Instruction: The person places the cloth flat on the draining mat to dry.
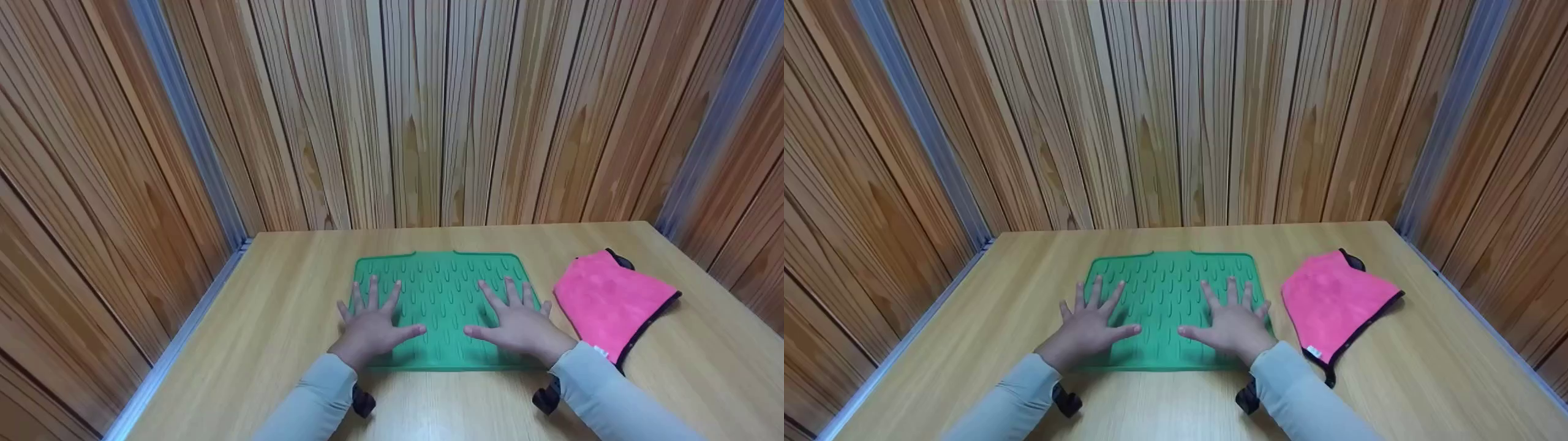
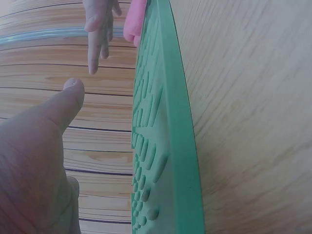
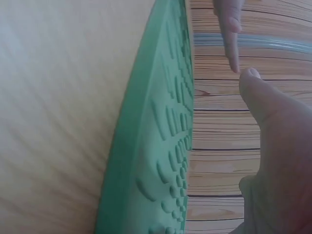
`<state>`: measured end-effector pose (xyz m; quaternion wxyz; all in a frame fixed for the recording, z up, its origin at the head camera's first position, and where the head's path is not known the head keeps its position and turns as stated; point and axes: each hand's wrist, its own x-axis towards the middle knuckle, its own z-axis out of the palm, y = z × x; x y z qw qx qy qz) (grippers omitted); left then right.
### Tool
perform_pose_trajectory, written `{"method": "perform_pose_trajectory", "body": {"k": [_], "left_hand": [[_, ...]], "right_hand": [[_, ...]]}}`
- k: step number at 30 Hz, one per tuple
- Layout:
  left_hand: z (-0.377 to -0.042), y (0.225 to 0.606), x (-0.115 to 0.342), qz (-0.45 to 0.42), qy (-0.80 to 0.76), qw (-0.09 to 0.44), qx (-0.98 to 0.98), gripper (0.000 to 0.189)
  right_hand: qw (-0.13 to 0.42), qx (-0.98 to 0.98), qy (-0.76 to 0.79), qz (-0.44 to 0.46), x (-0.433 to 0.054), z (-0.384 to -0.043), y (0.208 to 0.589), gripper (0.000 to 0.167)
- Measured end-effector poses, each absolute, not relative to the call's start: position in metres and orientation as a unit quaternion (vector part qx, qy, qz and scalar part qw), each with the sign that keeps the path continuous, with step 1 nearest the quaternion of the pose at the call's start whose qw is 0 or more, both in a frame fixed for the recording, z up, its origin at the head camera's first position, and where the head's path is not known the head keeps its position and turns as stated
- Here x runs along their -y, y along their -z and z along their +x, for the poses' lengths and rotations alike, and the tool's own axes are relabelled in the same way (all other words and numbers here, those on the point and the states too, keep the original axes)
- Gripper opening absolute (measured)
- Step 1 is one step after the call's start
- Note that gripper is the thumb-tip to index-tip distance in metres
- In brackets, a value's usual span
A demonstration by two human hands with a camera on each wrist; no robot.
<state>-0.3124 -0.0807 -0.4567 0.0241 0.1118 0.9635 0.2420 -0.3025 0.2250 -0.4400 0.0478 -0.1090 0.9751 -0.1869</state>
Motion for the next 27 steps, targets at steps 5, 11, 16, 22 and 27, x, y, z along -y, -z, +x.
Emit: {"method": "perform_pose_trajectory", "body": {"k": [5, 11, 16, 22, 27], "left_hand": [[-0.314, 0.457, 0.082, 0.108, -0.24, 0.027, -0.964, 0.109], [-0.314, 0.454, 0.087, 0.099, -0.249, 0.033, -0.963, 0.11], [-0.315, 0.457, 0.093, 0.097, -0.244, 0.039, -0.964, 0.111], [-0.315, 0.461, 0.101, 0.086, -0.264, 0.055, -0.959, 0.112], [-0.317, 0.467, 0.107, 0.078, -0.286, 0.059, -0.953, 0.117]], "right_hand": [[0.045, -0.974, 0.193, -0.112, -0.228, -0.305, 0.442, 0.112], [0.006, -0.97, 0.219, -0.11, -0.236, -0.312, 0.445, 0.107], [-0.024, -0.967, 0.236, -0.097, -0.249, -0.32, 0.445, 0.104], [-0.05, -0.964, 0.248, -0.081, -0.269, -0.33, 0.447, 0.105], [-0.054, -0.955, 0.282, -0.075, -0.288, -0.335, 0.449, 0.103]]}}
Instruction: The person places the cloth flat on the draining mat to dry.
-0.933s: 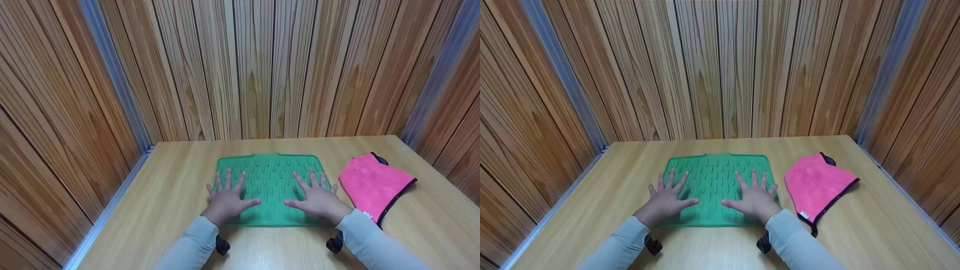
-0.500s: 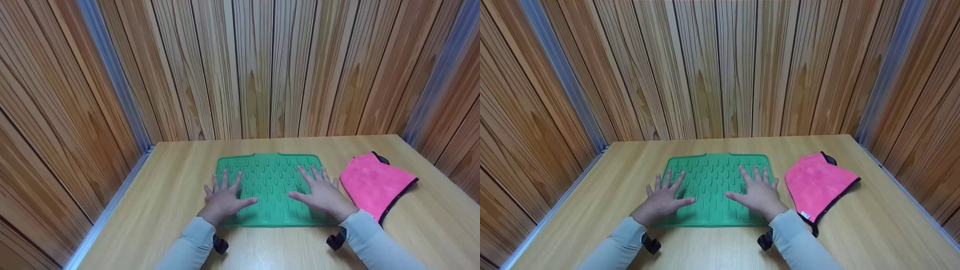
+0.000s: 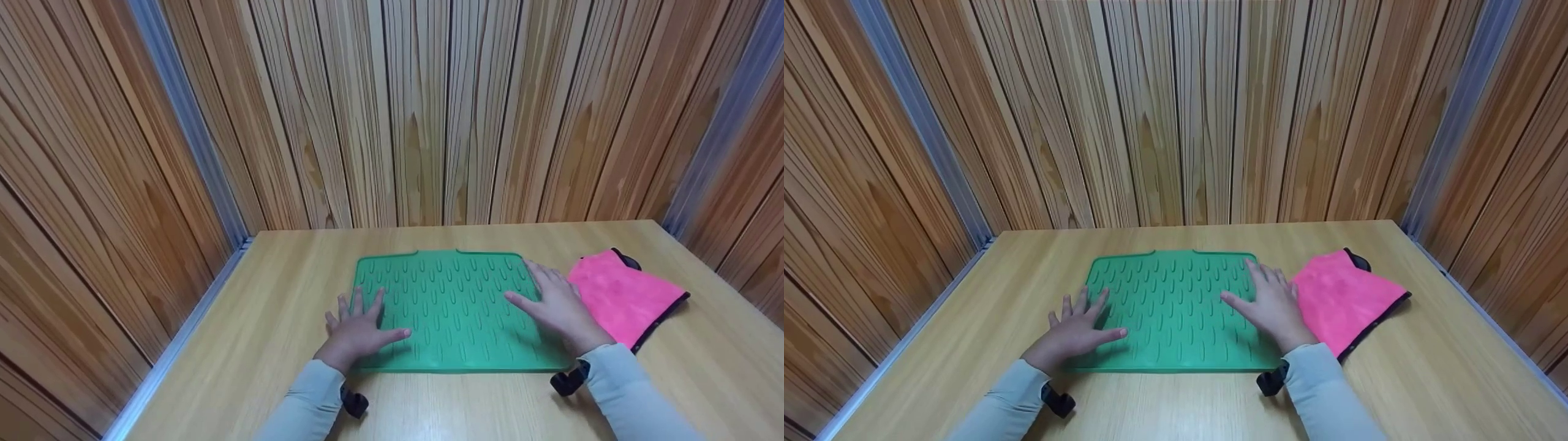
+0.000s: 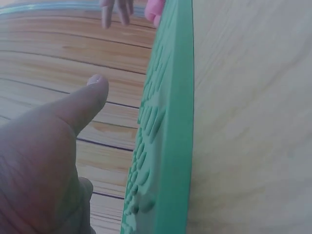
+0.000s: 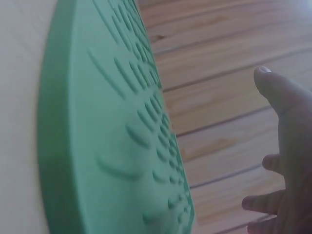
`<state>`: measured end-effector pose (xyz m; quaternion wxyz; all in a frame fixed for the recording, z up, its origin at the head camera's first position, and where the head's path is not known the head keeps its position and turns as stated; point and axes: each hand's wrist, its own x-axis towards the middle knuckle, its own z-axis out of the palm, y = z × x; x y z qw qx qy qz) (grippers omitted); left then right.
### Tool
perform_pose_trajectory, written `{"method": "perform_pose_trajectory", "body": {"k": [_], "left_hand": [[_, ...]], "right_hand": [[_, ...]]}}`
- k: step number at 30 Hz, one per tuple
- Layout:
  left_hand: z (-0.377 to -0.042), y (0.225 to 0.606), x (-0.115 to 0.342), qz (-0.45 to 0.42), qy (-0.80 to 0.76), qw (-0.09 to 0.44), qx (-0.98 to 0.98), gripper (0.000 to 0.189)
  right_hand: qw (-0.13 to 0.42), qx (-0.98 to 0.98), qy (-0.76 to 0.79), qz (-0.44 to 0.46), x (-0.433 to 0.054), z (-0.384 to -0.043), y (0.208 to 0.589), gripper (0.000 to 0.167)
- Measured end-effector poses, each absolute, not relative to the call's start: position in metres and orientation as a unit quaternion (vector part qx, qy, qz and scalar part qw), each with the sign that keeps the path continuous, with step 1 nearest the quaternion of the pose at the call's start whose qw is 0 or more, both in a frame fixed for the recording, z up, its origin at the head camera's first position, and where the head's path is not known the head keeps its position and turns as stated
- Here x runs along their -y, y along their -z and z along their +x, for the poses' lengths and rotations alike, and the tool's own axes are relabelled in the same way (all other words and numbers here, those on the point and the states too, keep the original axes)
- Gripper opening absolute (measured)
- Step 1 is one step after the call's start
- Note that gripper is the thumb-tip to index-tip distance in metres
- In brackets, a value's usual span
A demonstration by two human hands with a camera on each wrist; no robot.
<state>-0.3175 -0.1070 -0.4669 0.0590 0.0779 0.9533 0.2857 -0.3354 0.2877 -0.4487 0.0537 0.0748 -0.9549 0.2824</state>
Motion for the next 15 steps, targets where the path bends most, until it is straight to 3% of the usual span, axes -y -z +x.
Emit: {"method": "perform_pose_trajectory", "body": {"k": [15], "left_hand": [[-0.33, 0.488, 0.117, 0.071, -0.278, 0.08, -0.954, 0.123]], "right_hand": [[0.061, 0.946, -0.318, 0.025, -0.354, -0.351, 0.46, 0.107]]}}
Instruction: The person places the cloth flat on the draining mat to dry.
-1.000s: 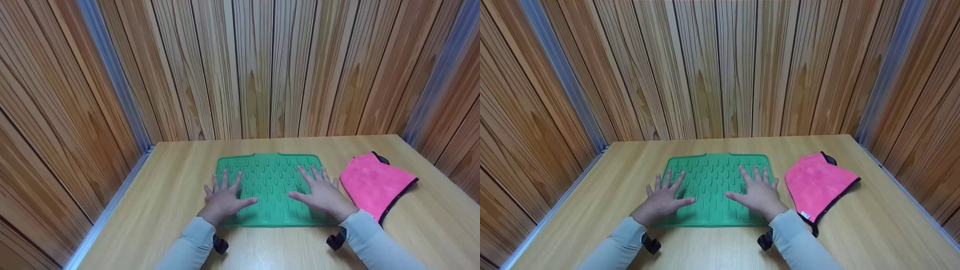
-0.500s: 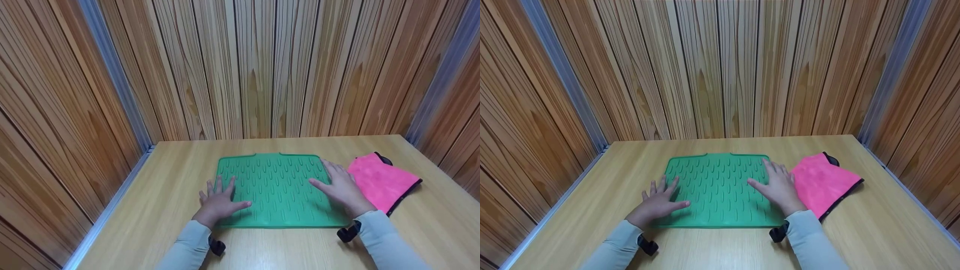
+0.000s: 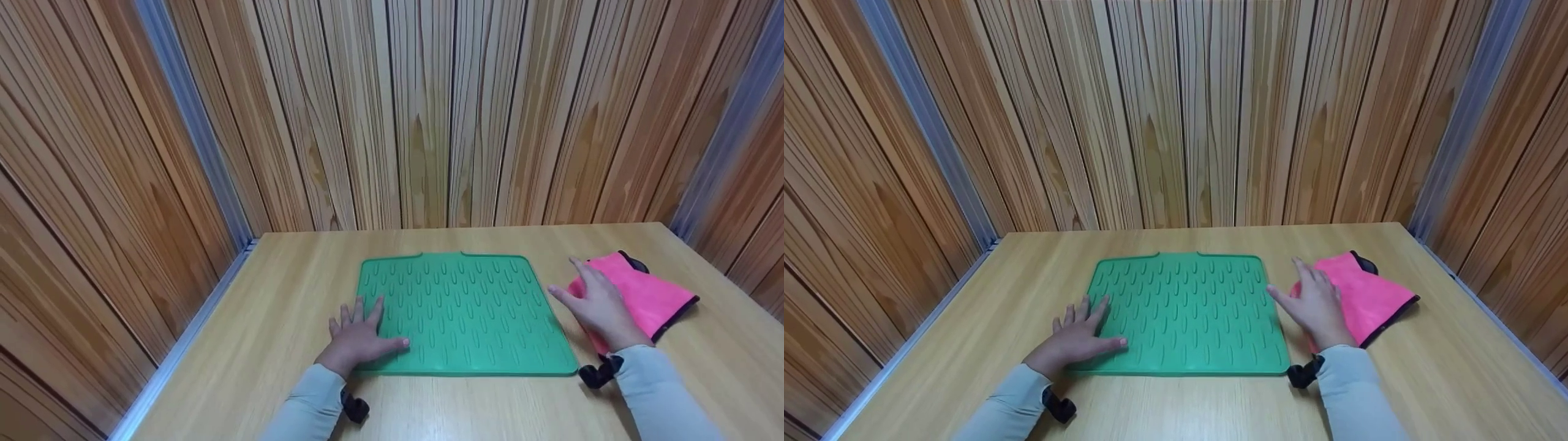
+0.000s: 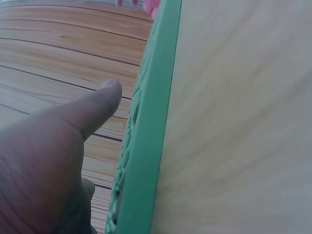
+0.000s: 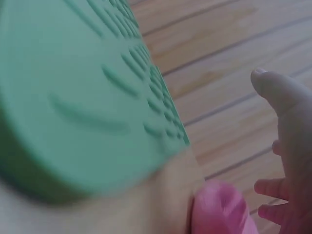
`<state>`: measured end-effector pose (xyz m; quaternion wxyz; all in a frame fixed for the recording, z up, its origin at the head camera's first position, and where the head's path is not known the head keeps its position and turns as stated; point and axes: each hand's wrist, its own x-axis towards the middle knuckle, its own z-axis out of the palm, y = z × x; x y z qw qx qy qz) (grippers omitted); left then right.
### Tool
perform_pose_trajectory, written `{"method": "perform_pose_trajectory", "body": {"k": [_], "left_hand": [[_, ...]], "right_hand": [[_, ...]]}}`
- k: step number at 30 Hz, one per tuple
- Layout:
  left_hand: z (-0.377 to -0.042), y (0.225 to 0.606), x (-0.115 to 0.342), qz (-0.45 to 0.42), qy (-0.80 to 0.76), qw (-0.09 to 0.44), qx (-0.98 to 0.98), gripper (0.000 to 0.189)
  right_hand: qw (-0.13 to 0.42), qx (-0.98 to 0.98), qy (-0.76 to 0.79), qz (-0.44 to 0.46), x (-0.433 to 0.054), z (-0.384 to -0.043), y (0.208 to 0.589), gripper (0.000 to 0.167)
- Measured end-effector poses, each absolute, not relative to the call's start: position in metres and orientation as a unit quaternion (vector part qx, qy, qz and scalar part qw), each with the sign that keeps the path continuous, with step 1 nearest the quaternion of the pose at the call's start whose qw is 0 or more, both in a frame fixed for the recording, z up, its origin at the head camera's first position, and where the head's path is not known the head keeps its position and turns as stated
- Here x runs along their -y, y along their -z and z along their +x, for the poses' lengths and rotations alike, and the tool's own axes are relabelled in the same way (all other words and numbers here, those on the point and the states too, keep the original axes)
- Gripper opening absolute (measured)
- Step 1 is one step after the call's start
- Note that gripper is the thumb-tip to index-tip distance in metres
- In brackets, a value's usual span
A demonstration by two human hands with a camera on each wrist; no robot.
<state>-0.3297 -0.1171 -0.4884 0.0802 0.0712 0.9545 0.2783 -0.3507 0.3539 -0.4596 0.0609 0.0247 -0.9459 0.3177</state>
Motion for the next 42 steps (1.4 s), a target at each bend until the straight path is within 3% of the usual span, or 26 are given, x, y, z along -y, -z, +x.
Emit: {"method": "perform_pose_trajectory", "body": {"k": [9, 19, 28, 36, 42], "left_hand": [[-0.336, 0.5, 0.123, 0.088, -0.265, 0.104, -0.955, 0.122], [-0.338, 0.502, 0.125, 0.109, -0.229, 0.096, -0.963, 0.112], [-0.324, 0.48, 0.134, 0.121, -0.24, 0.106, -0.957, 0.094], [-0.327, 0.487, 0.137, 0.128, -0.245, 0.071, -0.958, 0.092], [-0.331, 0.493, 0.14, 0.138, -0.284, 0.048, -0.948, 0.093]], "right_hand": [[0.073, 0.947, -0.314, -0.005, -0.39, -0.357, 0.474, 0.111], [0.092, 0.949, -0.302, -0.017, -0.411, -0.359, 0.495, 0.116], [0.051, 0.959, -0.274, -0.04, -0.415, -0.362, 0.5, 0.123], [0.059, 0.959, -0.272, -0.05, -0.414, -0.361, 0.5, 0.111], [0.066, 0.956, -0.284, -0.03, -0.411, -0.361, 0.498, 0.087]]}}
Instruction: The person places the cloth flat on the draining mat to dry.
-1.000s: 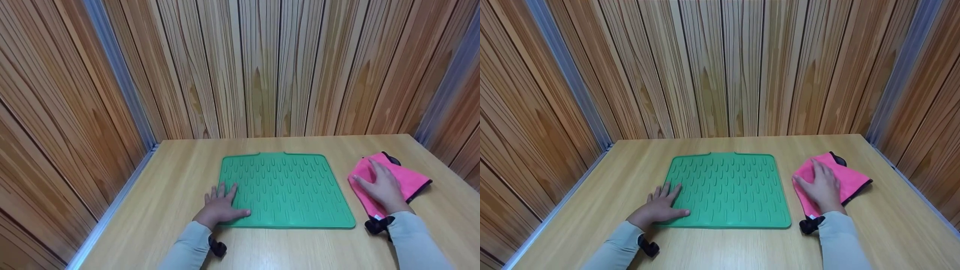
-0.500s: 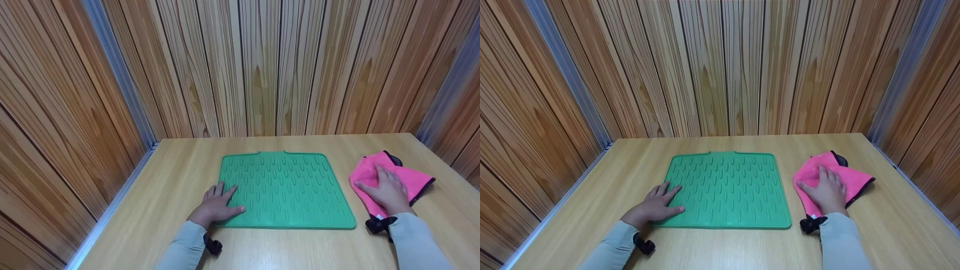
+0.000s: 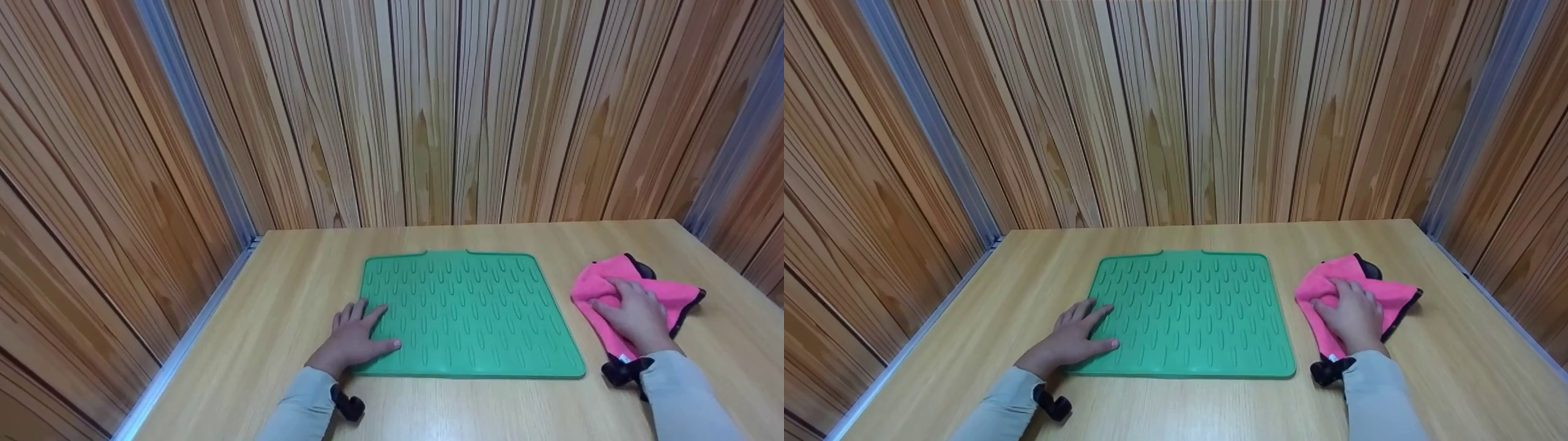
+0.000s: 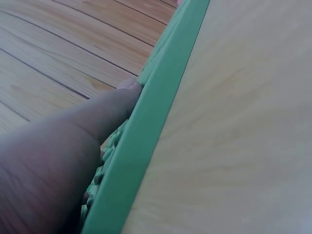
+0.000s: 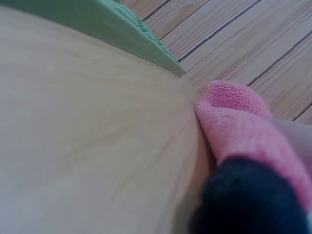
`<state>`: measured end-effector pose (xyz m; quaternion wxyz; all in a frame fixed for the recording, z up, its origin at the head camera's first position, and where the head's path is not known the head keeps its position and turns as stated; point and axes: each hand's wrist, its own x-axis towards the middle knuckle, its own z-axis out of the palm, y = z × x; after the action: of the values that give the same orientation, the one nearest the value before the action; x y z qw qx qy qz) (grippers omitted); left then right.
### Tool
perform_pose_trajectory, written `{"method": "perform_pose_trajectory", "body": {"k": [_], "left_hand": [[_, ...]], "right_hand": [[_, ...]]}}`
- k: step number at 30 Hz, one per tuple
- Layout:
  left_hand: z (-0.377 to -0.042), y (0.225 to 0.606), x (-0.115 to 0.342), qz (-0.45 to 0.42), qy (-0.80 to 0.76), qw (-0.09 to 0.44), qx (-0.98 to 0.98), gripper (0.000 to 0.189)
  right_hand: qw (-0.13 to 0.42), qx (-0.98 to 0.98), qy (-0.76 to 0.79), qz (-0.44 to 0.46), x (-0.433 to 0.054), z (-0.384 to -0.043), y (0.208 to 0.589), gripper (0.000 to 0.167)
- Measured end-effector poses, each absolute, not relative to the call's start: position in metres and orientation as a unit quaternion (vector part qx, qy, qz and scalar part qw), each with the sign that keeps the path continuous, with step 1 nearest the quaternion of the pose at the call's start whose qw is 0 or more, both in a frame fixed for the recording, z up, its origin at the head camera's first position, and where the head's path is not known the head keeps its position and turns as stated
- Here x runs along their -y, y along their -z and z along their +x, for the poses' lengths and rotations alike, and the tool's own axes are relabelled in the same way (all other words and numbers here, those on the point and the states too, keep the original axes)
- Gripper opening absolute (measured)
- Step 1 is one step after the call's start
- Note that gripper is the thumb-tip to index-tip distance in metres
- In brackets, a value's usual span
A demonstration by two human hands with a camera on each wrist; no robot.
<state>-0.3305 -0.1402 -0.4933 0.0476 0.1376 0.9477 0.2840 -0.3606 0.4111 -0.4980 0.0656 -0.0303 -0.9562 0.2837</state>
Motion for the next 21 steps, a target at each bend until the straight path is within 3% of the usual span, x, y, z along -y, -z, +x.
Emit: {"method": "perform_pose_trajectory", "body": {"k": [7, 21], "left_hand": [[-0.3307, 0.4933, 0.1416, 0.146, -0.307, 0.045, -0.939, 0.086], [-0.3311, 0.4933, 0.1397, 0.141, -0.287, 0.051, -0.946, 0.077]], "right_hand": [[0.056, 0.945, -0.322, -0.027, -0.4098, -0.3579, 0.4921, 0.067], [0.028, 0.935, -0.351, -0.033, -0.4107, -0.3547, 0.4873, 0.072]]}}
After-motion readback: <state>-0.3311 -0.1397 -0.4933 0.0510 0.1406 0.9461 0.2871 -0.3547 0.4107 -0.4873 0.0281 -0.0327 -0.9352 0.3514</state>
